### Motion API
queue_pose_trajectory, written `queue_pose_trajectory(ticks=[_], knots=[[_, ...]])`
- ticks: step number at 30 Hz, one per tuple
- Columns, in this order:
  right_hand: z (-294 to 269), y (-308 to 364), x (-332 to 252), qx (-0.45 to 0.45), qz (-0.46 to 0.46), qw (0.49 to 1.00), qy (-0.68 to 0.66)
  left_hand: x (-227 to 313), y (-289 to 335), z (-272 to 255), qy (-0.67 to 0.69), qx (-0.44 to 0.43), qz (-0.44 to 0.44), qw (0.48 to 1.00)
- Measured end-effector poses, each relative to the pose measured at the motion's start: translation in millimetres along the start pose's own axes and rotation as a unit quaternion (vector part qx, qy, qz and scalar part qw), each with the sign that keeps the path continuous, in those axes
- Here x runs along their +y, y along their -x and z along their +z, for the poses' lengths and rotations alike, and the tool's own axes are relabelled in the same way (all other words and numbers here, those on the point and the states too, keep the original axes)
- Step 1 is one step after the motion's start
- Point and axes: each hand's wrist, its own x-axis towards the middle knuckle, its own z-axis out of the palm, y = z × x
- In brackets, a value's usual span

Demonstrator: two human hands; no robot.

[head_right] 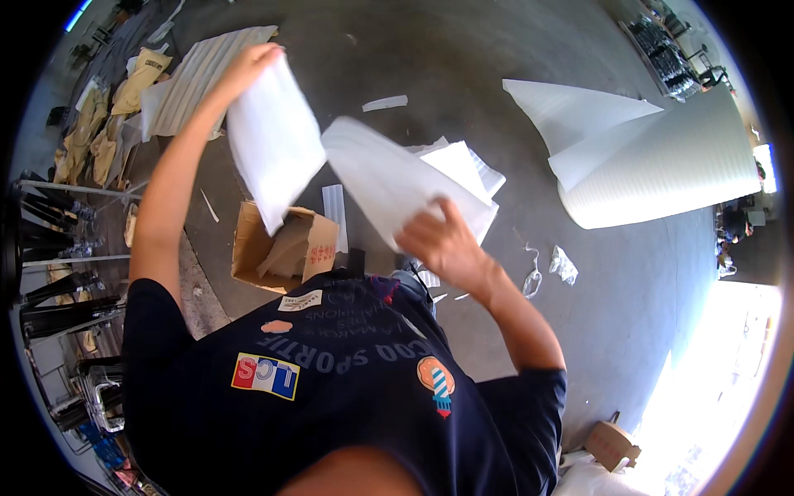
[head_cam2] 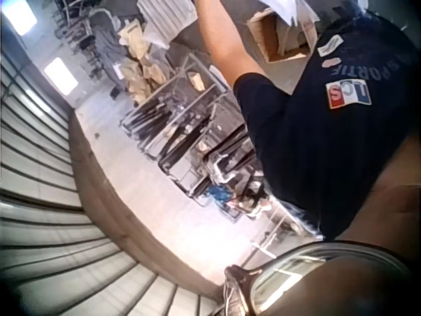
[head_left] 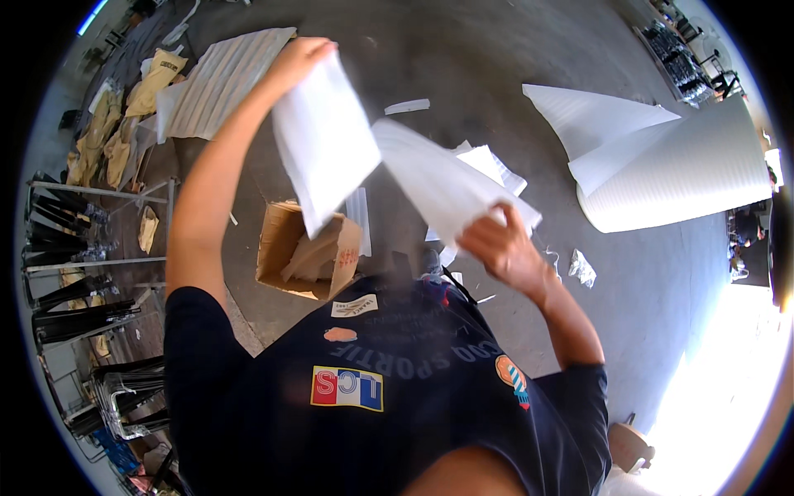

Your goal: The person uses scissors to cut several large white foam sheets into rectangular pieces while kneeling on a concrete floor, stacking the cut pieces and occasionally placing them in a cardboard box.

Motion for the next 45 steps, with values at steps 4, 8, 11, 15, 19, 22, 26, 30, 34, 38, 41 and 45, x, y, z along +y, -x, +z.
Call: queue_pose_trajectory(ticks=[4, 8, 11, 15, 19, 22, 26, 30, 34, 38, 41, 45], knots=[[1.1, 79.7, -5.6, -0.148, 0.094, 0.975, -0.137, -74.8, -5.9, -78.3, -0.181, -0.02, -0.073, 0.98], [-13.3, 113.8, 9.4, -0.092, 0.191, 0.967, -0.14, -89.4, -1.6, -108.5, -0.256, 0.029, -0.065, 0.964], [-33.0, 75.9, 24.1, -0.028, 0.199, 0.978, -0.056, -60.2, -13.4, -75.8, -0.25, -0.005, -0.049, 0.967], [-78.6, 42.8, 36.0, -0.043, 0.187, 0.98, -0.047, -39.7, -4.2, -54.4, -0.308, 0.054, -0.046, 0.949], [-95.1, 90.4, 51.3, -0.099, 0.281, 0.952, -0.069, -60.2, 20.1, -79.4, -0.387, 0.06, -0.09, 0.916], [-105.2, 84.3, 51.0, -0.117, 0.282, 0.95, -0.067, -59.0, 24.3, -78.4, -0.433, 0.05, -0.104, 0.894], [-127.3, 110.6, 65.4, -0.147, 0.388, 0.905, -0.09, -97.6, 46.3, -111.5, -0.434, 0.056, -0.119, 0.891], [-114.2, 66.6, 67.7, -0.046, 0.225, 0.972, -0.053, -60.0, 32.1, -62.7, -0.362, 0.024, -0.05, 0.93], [-61.6, -22.4, 67.6, 0.017, 0.059, 0.998, -0.008, 44.5, 8.2, 42.7, -0.204, -0.045, 0.015, 0.978], [-19.2, -78.0, 62.5, 0.105, -0.006, 0.991, -0.083, 122.1, 6.2, 117.1, -0.104, -0.112, 0.044, 0.987], [3.4, -97.9, 62.9, 0.179, -0.021, 0.983, -0.038, 121.0, 14.3, 132.8, 0.149, -0.169, -0.007, 0.974], [18.1, -97.9, 77.1, 0.189, -0.01, 0.981, -0.048, 147.1, 20.2, 114.4, 0.275, -0.197, -0.129, 0.932]])
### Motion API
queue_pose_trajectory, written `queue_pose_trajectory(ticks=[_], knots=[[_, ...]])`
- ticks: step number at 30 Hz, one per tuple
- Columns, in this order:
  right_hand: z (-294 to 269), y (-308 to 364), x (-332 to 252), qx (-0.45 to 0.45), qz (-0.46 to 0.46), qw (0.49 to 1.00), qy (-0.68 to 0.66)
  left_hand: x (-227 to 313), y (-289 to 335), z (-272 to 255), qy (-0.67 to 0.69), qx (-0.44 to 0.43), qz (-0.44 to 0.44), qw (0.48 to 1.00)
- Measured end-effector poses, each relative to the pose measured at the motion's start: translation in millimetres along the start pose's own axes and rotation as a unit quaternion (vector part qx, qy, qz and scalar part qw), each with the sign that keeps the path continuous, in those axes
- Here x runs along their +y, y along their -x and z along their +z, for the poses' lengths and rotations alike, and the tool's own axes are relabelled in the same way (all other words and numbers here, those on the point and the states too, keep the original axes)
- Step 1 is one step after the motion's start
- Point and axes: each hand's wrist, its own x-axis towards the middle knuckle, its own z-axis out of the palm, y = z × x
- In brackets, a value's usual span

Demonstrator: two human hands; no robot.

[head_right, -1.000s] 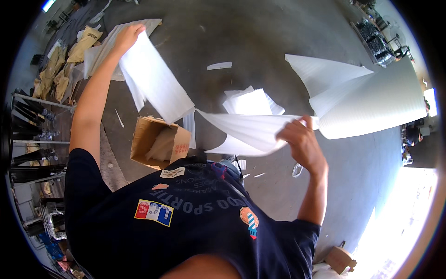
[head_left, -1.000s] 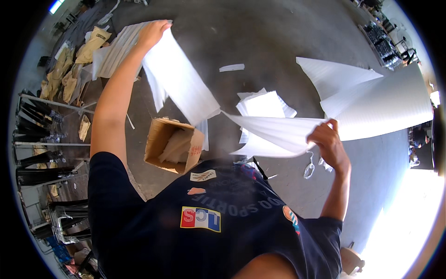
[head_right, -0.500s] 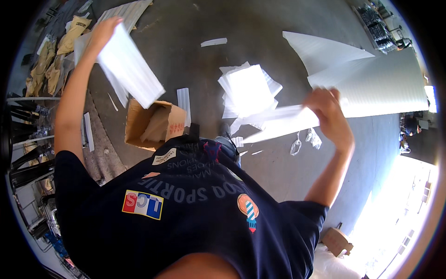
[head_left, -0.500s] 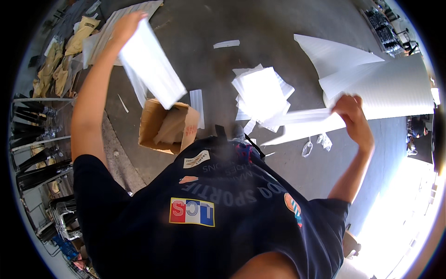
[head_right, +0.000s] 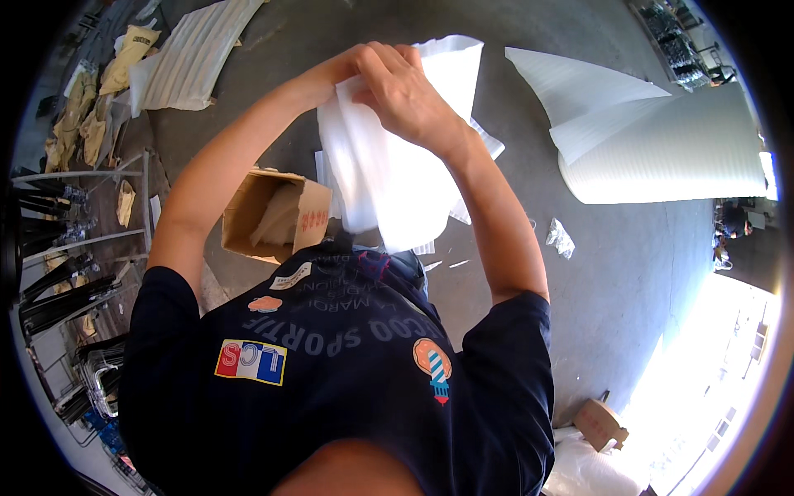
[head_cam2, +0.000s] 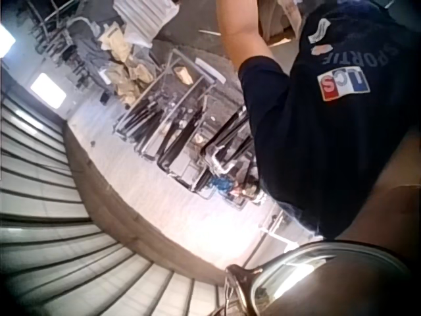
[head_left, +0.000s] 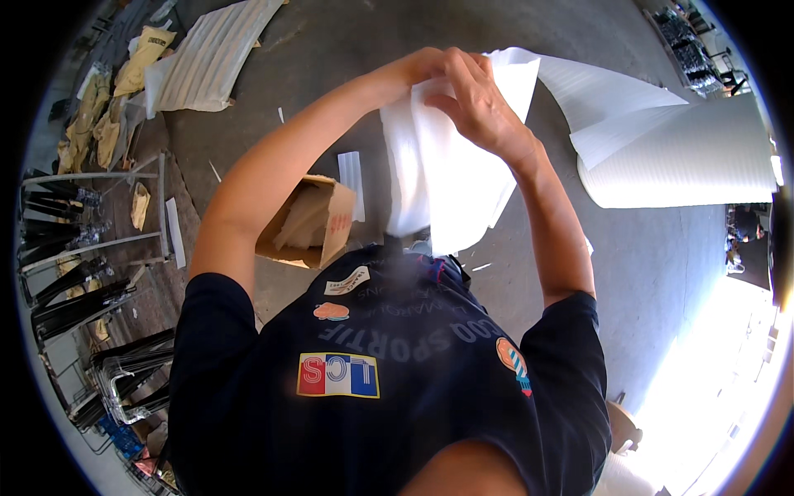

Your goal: The person uses scissors to cut several large white foam sheets into rectangular pieces while kneeling on a concrete floor, stacking the cut pieces and occasionally placing them in a cardboard box.

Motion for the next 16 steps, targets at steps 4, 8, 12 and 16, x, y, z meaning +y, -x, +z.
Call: queue_pose_trajectory(ticks=[4, 8, 12, 16], knots=[[-2.2, 1.0, 0.3, -0.009, 0.03, 0.999, -0.024, 22.1, 6.1, -1.0, 0.01, -0.014, -0.027, 0.999], [-9.5, -9.1, -4.5, 0.004, 0.077, 0.993, -0.09, 7.9, 0.1, -8.3, 0.051, -0.015, -0.023, 0.998], [-7.3, -14.8, -5.3, 0.007, 0.075, 0.988, -0.135, 18.1, 5.5, -8.4, -0.058, 0.049, 0.018, 0.997], [0.0, -13.4, 0.6, 0.014, 0.053, 0.995, -0.079, 34.6, 5.3, -9.3, 0.069, 0.007, -0.077, 0.995]])
